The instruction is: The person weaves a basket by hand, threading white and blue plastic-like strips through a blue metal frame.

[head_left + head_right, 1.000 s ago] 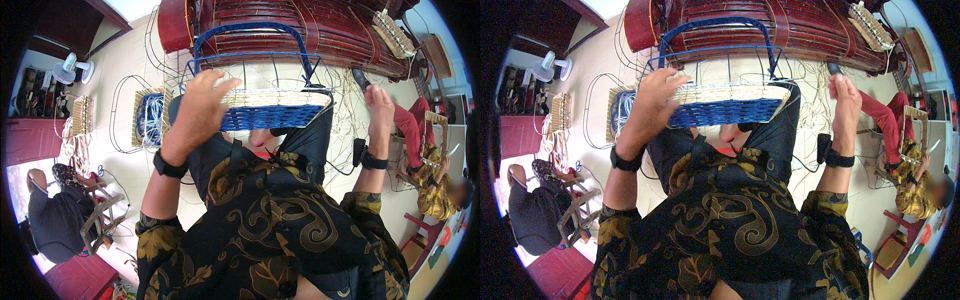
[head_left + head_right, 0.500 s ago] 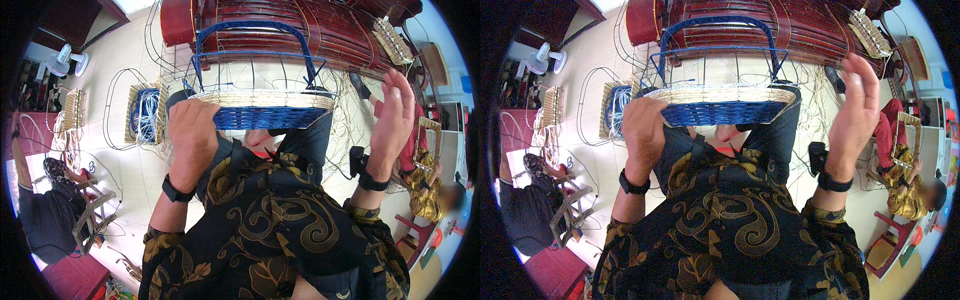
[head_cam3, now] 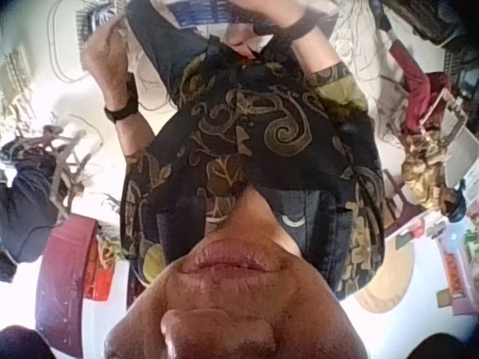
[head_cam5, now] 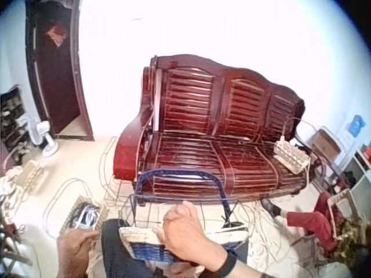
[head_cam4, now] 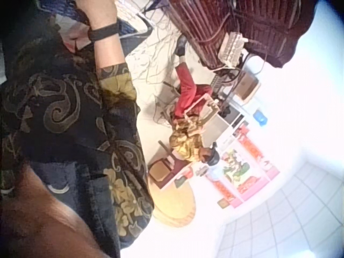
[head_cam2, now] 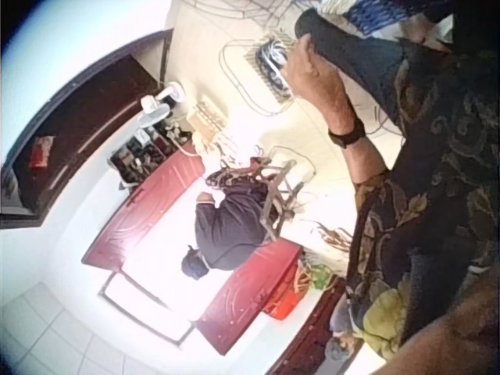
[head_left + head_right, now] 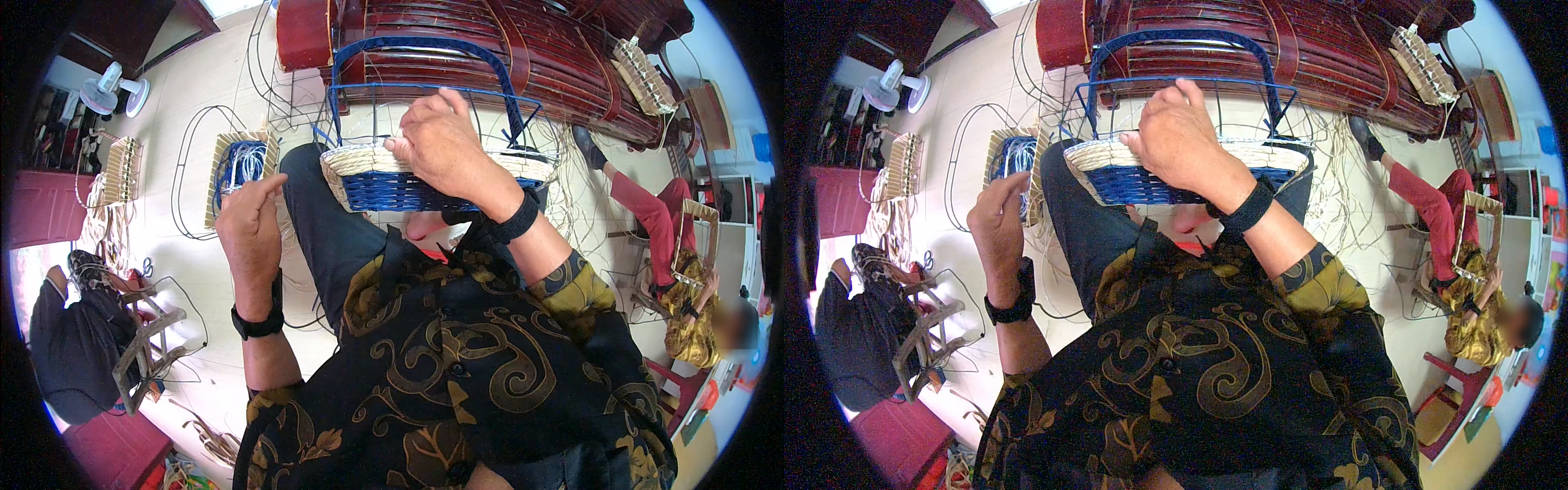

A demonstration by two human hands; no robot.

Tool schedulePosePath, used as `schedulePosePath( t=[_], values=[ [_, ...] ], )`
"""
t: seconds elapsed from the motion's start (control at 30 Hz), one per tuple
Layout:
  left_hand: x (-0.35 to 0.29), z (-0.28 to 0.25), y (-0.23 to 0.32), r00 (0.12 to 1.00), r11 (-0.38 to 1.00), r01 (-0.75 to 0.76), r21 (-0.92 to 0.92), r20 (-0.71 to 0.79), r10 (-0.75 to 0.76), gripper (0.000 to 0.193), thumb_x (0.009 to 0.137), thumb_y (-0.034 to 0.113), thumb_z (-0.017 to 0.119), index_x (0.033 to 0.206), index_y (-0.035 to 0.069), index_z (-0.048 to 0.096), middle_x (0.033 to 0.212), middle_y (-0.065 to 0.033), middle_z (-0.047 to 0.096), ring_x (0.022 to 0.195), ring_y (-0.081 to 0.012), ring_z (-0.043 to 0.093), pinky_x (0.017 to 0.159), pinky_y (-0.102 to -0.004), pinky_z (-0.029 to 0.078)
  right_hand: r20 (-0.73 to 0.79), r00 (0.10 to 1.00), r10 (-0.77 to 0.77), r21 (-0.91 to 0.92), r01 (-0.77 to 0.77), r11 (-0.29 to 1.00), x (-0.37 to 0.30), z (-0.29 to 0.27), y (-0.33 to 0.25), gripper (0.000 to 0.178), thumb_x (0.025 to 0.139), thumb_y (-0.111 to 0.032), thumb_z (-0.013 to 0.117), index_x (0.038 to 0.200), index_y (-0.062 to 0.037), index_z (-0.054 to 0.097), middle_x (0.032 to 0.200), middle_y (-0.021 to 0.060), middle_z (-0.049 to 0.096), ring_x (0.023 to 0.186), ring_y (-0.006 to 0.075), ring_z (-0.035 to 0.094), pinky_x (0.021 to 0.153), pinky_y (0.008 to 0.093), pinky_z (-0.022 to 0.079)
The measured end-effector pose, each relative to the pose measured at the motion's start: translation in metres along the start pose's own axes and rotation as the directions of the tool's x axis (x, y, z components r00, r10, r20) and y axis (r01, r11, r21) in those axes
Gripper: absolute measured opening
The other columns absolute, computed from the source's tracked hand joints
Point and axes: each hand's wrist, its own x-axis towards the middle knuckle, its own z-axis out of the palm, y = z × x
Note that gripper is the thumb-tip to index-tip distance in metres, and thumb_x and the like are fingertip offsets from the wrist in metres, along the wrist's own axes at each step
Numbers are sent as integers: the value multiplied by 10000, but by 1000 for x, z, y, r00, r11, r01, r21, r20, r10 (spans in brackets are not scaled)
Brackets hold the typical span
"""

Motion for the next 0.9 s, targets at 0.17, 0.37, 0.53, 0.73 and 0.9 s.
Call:
schedulePosePath(
  t=[0.17,0.37,0.53,0.73,0.9],
  values=[
    [-13,2,-4,989,985,150,-87,16,-149,200,808,-8,490,954,23,624,703,-90,602,636,-196,566,604,-280,436,1,982,189,455,-169,875,4,7,4,167,805,-219,594,785,-61,647,898,80,608,897,214,538,938,379,295],
    [0,-3,22,819,862,498,-97,378,-431,336,825,13,475,1159,14,518,717,-78,609,620,-131,557,566,-239,435,-116,904,412,907,-73,415,-20,1,16,109,810,-141,606,840,-43,642,863,22,615,840,112,545,748,249,420],
    [22,31,54,916,759,339,-555,378,-132,364,834,2,447,1197,-6,476,858,-77,635,761,-119,578,679,-233,449,-82,808,583,880,-216,424,-36,-7,32,124,807,-160,615,841,-46,651,747,22,622,743,76,546,665,225,423],
    [62,73,54,907,887,-173,-428,282,313,233,759,34,530,983,-24,559,958,-151,603,908,-243,590,815,-305,431,-294,890,348,254,-278,926,-20,-8,55,91,739,-220,644,785,-144,662,710,72,608,741,186,544,714,365,362],
    [86,85,55,786,929,-106,-354,543,297,392,734,69,560,1111,-30,529,940,-145,594,827,-213,593,730,-301,465,-229,932,281,-157,-320,934,-4,2,46,98,729,-266,629,781,-208,690,785,28,615,826,234,516,768,401,316]
  ],
)
